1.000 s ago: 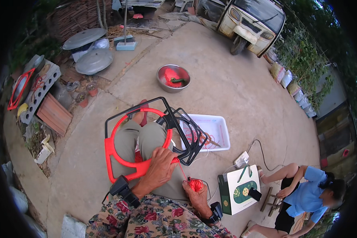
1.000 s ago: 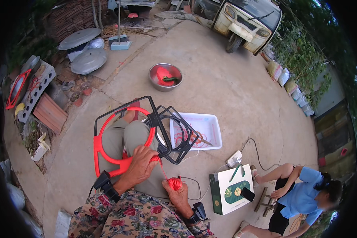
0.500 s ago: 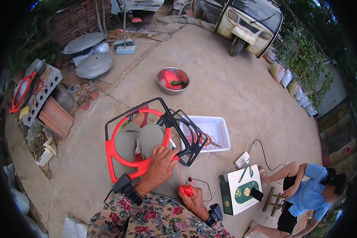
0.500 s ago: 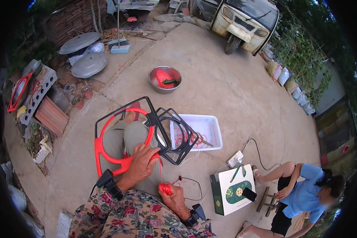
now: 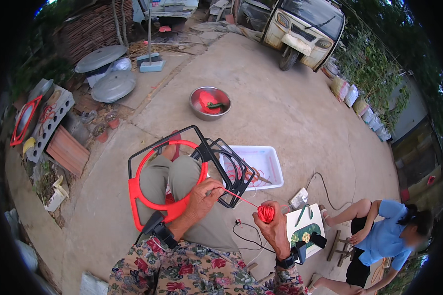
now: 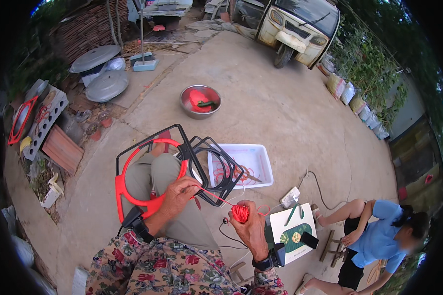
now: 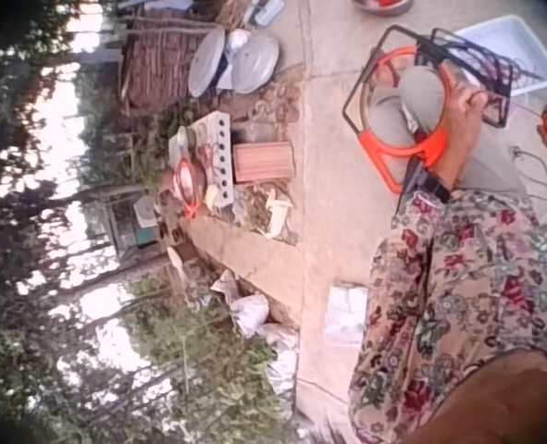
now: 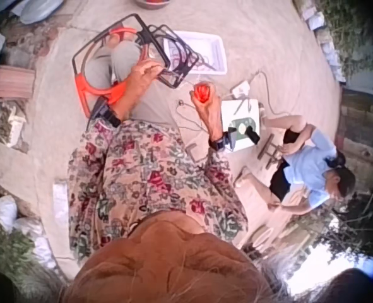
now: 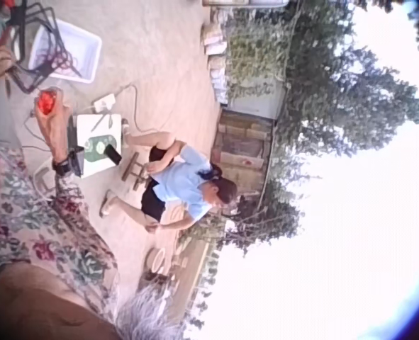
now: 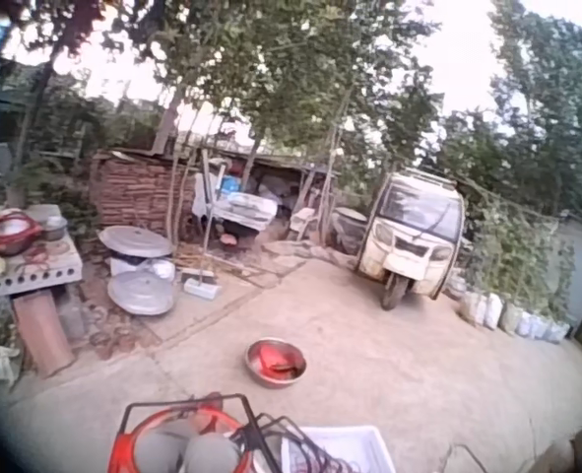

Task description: Untangling and winding a red rope from a black plastic frame.

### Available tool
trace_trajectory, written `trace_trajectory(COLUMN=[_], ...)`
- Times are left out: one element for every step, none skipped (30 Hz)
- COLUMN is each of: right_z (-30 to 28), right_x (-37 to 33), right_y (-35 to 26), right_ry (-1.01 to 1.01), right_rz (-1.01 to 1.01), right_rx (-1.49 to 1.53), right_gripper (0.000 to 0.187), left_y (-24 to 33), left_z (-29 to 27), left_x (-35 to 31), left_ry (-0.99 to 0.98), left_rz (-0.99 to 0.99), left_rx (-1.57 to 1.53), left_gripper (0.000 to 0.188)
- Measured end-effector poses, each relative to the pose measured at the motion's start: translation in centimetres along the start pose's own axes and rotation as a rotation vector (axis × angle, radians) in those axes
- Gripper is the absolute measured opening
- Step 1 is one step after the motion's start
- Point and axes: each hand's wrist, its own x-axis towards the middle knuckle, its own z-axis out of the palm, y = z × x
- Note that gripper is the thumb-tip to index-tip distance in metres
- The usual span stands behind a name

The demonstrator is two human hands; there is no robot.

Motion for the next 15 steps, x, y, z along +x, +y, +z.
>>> trace_trajectory(right_z=[0.3,0.7,1.3,2.4,3.7,4.9,6.2,8.0,9.8,11.2,12.2,13.1,13.8,14.8,15.2], right_x=[0.1,0.0,-0.1,0.0,0.4,1.0,1.6,2.3,3.2,4.1,4.9,5.6,6.3,6.1,6.1], right_y=[0.2,0.4,0.5,0.6,0.7,1.0,1.5,2.4,3.9,5.0,5.6,6.0,6.4,6.4,6.8], right_ry=[-0.004,-0.215,-0.427,-0.577,-0.579,-0.54,-0.503,-0.508,-0.422,-0.332,-0.329,-0.444,-0.554,-0.576,-0.578], right_rz=[-0.003,-0.214,-0.425,-0.4,-0.404,-0.398,-0.394,-0.402,-0.369,-0.333,-0.331,-0.206,-0.079,-0.063,-0.064], right_rx=[0.001,-0.026,-0.051,-0.086,-0.079,-0.119,-0.157,-0.146,-0.104,-0.064,-0.062,0.114,0.289,0.393,0.398], right_gripper=[0.024,0.026,0.028,0.037,0.037,0.03,0.025,0.025,0.021,0.017,0.017,0.015,0.013,0.017,0.017], left_y=[-0.5,-0.5,-0.4,-0.2,0.1,0.0,-0.1,0.1,-0.2,-0.5,-0.7,-0.7,-0.5,-0.5,-0.5], left_z=[-0.1,-0.1,-0.1,-0.2,-0.4,-0.3,-0.2,-0.4,-0.3,0.0,0.2,0.5,0.8,0.8,0.7], left_x=[0.1,0.3,0.4,0.6,0.7,0.7,0.7,0.6,0.6,0.8,0.8,0.8,0.9,0.8,0.8], left_ry=[-0.006,-0.023,-0.029,-0.045,-0.053,-0.055,-0.011,0.042,0.04,0.048,0.058,0.053,0.052,0.061,0.061], left_rz=[-0.184,-0.369,-0.37,-0.374,-0.378,-0.379,-0.325,-0.272,-0.27,-0.175,-0.082,-0.077,-0.048,-0.026,-0.027], left_rx=[-0.046,-0.096,-0.095,-0.072,-0.043,-0.04,-0.043,-0.039,-0.037,0.019,0.077,0.08,0.111,0.151,0.157], left_gripper=[0.017,0.02,0.02,0.021,0.022,0.022,0.02,0.019,0.019,0.017,0.016,0.016,0.013,0.01,0.01])
